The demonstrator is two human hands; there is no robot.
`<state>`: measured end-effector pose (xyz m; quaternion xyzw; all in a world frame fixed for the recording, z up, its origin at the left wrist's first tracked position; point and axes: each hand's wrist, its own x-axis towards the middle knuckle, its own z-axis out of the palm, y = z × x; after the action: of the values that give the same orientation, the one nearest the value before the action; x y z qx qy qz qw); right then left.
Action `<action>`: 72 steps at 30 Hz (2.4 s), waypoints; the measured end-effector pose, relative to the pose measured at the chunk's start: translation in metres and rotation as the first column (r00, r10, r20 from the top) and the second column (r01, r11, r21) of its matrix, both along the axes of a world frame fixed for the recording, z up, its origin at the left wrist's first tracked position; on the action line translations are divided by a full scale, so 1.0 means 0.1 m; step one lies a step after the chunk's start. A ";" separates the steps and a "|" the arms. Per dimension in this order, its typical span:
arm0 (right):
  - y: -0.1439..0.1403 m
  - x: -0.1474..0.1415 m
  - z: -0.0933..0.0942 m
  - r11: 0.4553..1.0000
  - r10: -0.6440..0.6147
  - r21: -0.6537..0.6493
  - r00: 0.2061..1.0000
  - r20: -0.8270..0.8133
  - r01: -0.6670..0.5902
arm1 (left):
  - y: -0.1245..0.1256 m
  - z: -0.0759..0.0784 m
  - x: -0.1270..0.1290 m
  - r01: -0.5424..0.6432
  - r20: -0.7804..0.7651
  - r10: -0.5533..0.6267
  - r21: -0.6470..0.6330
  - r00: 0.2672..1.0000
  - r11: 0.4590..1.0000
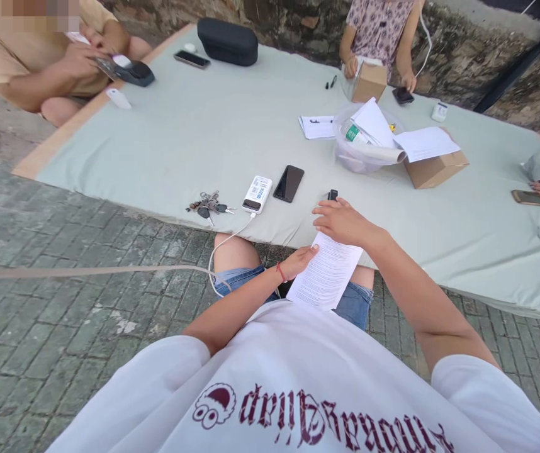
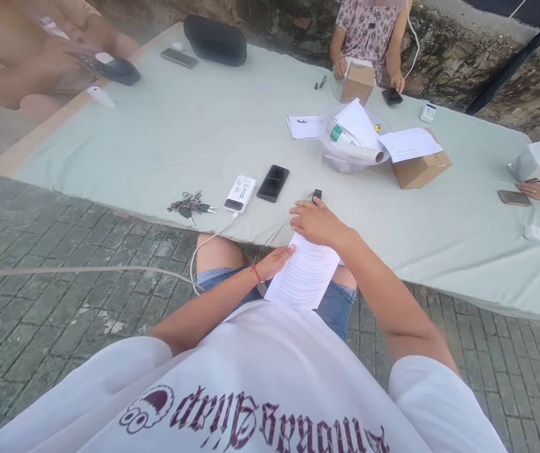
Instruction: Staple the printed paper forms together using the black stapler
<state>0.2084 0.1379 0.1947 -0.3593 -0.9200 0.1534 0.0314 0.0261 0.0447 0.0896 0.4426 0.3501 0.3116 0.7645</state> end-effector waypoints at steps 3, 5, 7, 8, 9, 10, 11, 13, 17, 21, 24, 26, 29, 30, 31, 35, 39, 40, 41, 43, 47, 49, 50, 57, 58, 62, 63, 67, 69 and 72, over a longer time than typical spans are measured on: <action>0.06 0.15 0.10 0.978 -0.201 0.034 0.974 -0.108 0.206 | 0.00 0.03 0.00 0.029 0.054 -0.030 0.022 0.998 0.999; 0.08 0.27 0.14 0.961 -0.275 -0.065 0.957 -0.091 0.270 | -0.01 0.03 0.00 0.039 0.074 -0.040 0.024 0.996 0.999; 0.08 0.36 0.15 0.937 -0.318 -0.177 0.944 -0.084 0.300 | -0.01 0.02 0.01 0.038 0.072 -0.040 0.023 0.997 0.999; 0.06 0.38 0.14 0.927 -0.341 -0.200 0.935 -0.100 0.317 | -0.01 0.01 0.01 0.037 0.067 -0.038 0.022 0.997 0.999; 0.05 0.40 0.12 0.920 -0.361 -0.205 0.925 -0.119 0.333 | -0.01 0.01 0.01 0.035 0.059 -0.036 0.023 0.998 0.999; 0.02 0.41 0.10 0.915 -0.378 -0.206 0.917 -0.127 0.348 | -0.01 0.01 0.01 0.033 0.054 -0.034 0.022 0.998 0.999; 0.00 0.41 0.09 0.909 -0.388 -0.215 0.914 -0.119 0.358 | -0.02 0.00 0.02 0.030 0.052 -0.032 0.021 0.998 0.999; -0.04 0.41 0.07 0.894 -0.401 -0.255 0.912 -0.089 0.368 | -0.02 0.00 0.02 0.024 0.052 -0.025 0.023 0.998 0.999; -0.08 0.52 0.10 0.857 -0.476 -0.273 0.874 -0.098 0.436 | -0.02 -0.04 -0.01 -0.041 0.021 0.040 0.049 0.999 0.998; -0.07 0.86 0.04 0.813 -0.542 -0.290 0.838 -0.059 0.505 | 0.02 -0.18 -0.08 -0.147 -0.006 0.148 0.043 0.989 0.988; -0.10 1.11 -0.17 0.744 -0.613 -0.428 0.779 -0.130 0.514 | 0.05 -0.30 -0.13 -0.182 -0.045 0.185 0.055 0.982 0.982; -0.13 1.22 -0.38 0.630 -0.725 -0.590 0.655 -0.214 0.505 | 0.06 -0.39 -0.13 -0.193 -0.078 0.196 0.035 0.978 0.980; -0.18 1.27 -0.72 0.418 -0.897 -0.783 0.345 -0.276 0.460 | 0.07 -0.50 -0.10 -0.222 -0.132 0.216 -0.033 0.967 0.975; -0.19 1.25 -0.83 0.359 -0.930 -0.821 0.250 -0.271 0.444 | 0.07 -0.54 -0.09 -0.233 -0.145 0.223 -0.053 0.964 0.971; -0.20 1.23 -0.93 0.307 -0.951 -0.848 0.174 -0.256 0.431 | 0.07 -0.56 -0.09 -0.242 -0.155 0.230 -0.070 0.961 0.968; -0.15 1.07 -1.18 0.193 -0.980 -0.826 0.056 -0.193 0.530 | 0.06 -0.54 -0.10 -0.254 -0.206 0.234 -0.076 0.950 0.964; -0.01 0.82 -1.03 0.456 -0.877 -0.521 0.264 -0.401 0.722 | 0.05 -0.33 -0.13 -0.178 -0.260 0.200 0.106 0.945 0.978; 0.03 0.75 -0.93 0.556 -0.818 -0.462 0.356 -0.452 0.690 | 0.05 -0.27 -0.13 -0.145 -0.269 0.181 0.148 0.946 0.978; 0.07 0.68 -0.82 0.647 -0.756 -0.445 0.446 -0.479 0.620 | 0.05 -0.21 -0.12 -0.115 -0.279 0.162 0.180 0.947 0.977; 0.15 0.54 -0.58 0.741 -0.666 -0.500 0.583 -0.465 0.449 | 0.05 -0.12 -0.09 -0.060 -0.294 0.125 0.219 0.948 0.974; 0.27 0.35 -0.21 0.743 -0.594 -0.606 0.699 -0.399 0.285 | 0.03 -0.04 -0.04 0.002 -0.297 0.078 0.260 0.952 0.966; 0.31 0.30 -0.12 0.740 -0.586 -0.610 0.718 -0.377 0.283 | 0.02 -0.03 -0.03 0.014 -0.291 0.073 0.287 0.954 0.958; 0.33 0.28 -0.09 0.738 -0.585 -0.611 0.723 -0.367 0.287 | 0.01 -0.02 -0.03 0.019 -0.290 0.073 0.304 0.954 0.952; 0.37 0.18 -0.07 0.605 -0.688 -0.726 0.673 -0.272 0.326 | 0.01 0.02 -0.05 0.087 -0.358 0.079 0.425 0.930 0.901; 0.37 0.17 -0.08 0.578 -0.706 -0.743 0.663 -0.248 0.338 | 0.01 0.03 -0.05 0.098 -0.367 0.074 0.430 0.927 0.898; 0.38 0.24 -0.10 0.547 -0.721 -0.762 0.658 -0.218 0.347 | 0.00 0.07 -0.05 0.106 -0.348 0.054 0.424 0.936 0.899; 0.38 0.28 -0.10 0.555 -0.708 -0.764 0.670 -0.225 0.329 | 0.00 0.07 -0.06 0.100 -0.339 0.054 0.420 0.939 0.902; 0.38 0.58 -0.13 0.572 -0.646 -0.776 0.728 -0.229 0.264 | 0.00 0.06 -0.11 0.047 -0.280 0.065 0.373 0.958 0.927; 0.37 0.77 -0.19 0.550 -0.646 -0.786 0.741 -0.186 0.282 | 0.00 0.03 -0.15 -0.003 -0.246 0.090 0.332 0.965 0.943; 0.32 1.06 -0.38 0.471 -0.692 -0.813 0.714 -0.102 0.341 | 0.01 -0.07 -0.19 -0.073 -0.214 0.133 0.268 0.968 0.961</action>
<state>0.3141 0.1702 0.1565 -0.5646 -0.5827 0.5711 0.1241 0.0070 0.0457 0.0829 0.5525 0.4153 0.3407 0.6373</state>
